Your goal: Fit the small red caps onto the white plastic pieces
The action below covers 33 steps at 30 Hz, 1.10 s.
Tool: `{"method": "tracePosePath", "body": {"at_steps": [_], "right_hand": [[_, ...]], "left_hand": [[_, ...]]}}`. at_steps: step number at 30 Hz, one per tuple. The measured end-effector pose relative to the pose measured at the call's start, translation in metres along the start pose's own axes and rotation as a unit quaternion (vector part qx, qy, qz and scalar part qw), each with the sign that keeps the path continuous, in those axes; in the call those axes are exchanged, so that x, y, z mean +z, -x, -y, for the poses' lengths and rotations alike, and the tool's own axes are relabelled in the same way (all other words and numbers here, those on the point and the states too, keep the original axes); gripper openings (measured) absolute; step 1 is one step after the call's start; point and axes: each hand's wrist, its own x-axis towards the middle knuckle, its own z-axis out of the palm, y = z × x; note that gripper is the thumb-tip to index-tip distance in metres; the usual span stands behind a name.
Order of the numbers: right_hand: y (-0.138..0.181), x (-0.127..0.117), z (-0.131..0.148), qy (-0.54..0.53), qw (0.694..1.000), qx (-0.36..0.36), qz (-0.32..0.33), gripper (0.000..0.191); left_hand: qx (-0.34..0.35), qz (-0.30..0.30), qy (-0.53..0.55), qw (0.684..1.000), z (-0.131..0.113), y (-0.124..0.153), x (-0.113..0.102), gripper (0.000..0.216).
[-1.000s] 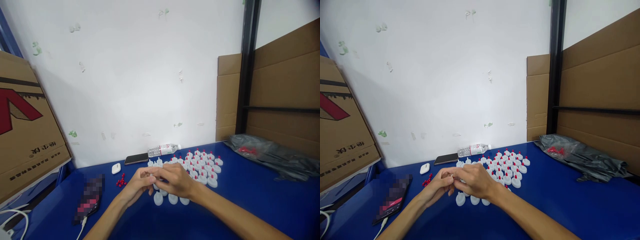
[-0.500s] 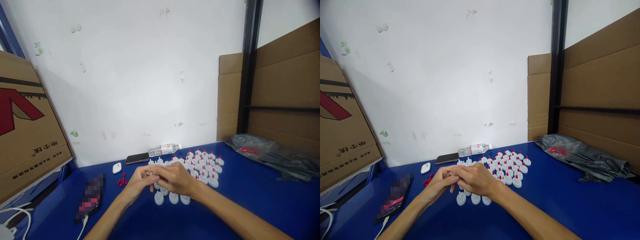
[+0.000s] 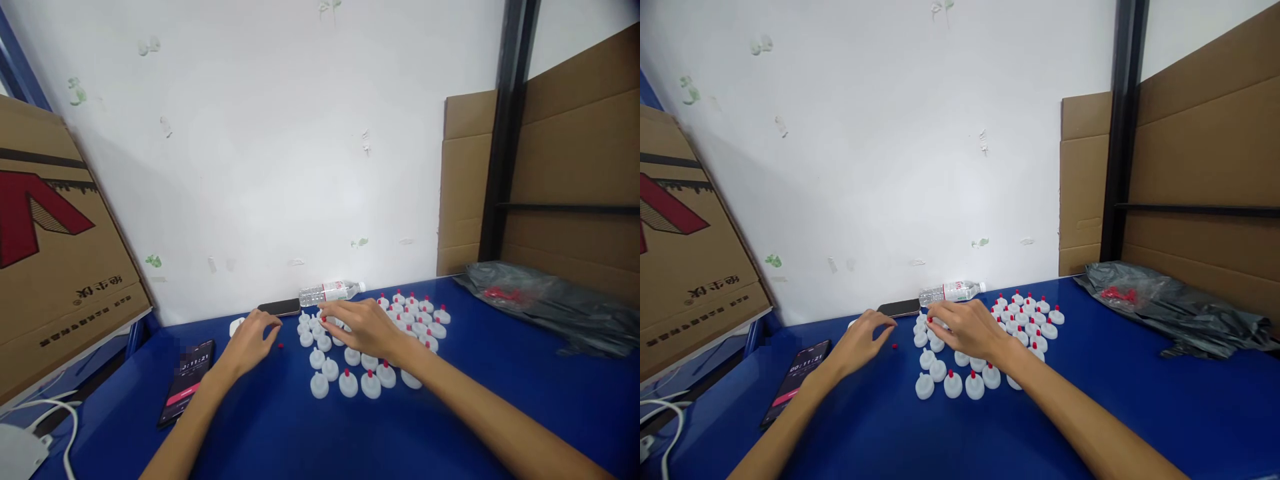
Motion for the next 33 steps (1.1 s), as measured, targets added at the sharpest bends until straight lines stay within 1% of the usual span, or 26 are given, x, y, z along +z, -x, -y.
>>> {"method": "tracePosePath", "body": {"at_steps": [2,5,7,10,14,18,24,26,28,31,33], "right_hand": [[0.000,-0.004,-0.004,0.003,1.000,0.017,0.021,0.018],[-0.002,-0.011,-0.005,-0.010,0.997,0.046,0.063,0.015],[-0.003,-0.014,-0.004,-0.026,0.993,0.053,0.101,0.013],[-0.004,-0.015,-0.002,-0.051,0.986,0.057,0.148,0.014],[-0.002,-0.011,-0.001,-0.071,0.977,0.073,0.188,0.013],[0.001,-0.008,-0.001,-0.071,0.971,0.081,0.215,0.012],[0.003,-0.004,-0.001,-0.076,0.970,0.078,0.218,0.008],[0.003,-0.004,-0.001,-0.075,0.972,0.079,0.209,0.008],[0.001,-0.004,-0.003,-0.064,0.979,0.091,0.173,0.018],[0.000,-0.002,-0.008,-0.017,0.987,0.122,0.104,0.035],[0.002,0.000,-0.014,0.005,0.987,0.134,0.093,0.042]], "left_hand": [[-0.014,0.032,-0.020,0.999,0.013,0.001,-0.002,0.025],[-0.025,0.064,-0.004,0.998,0.020,0.002,-0.001,0.025],[-0.019,0.077,0.006,0.997,0.017,0.002,0.001,0.025],[-0.007,0.092,0.000,0.996,0.012,0.001,0.005,0.019],[-0.011,0.106,-0.020,0.994,0.009,0.002,0.007,0.017],[-0.009,0.095,-0.027,0.995,0.006,0.003,0.006,0.015],[-0.014,0.074,-0.022,0.997,-0.008,0.005,0.002,0.015],[-0.012,0.070,-0.013,0.997,-0.012,0.004,0.002,0.016],[-0.011,0.067,-0.007,0.998,-0.014,0.004,0.003,0.016],[-0.012,0.062,-0.005,0.998,-0.017,0.004,0.003,0.017],[-0.014,0.065,-0.006,0.998,-0.017,0.003,0.004,0.017]]}}
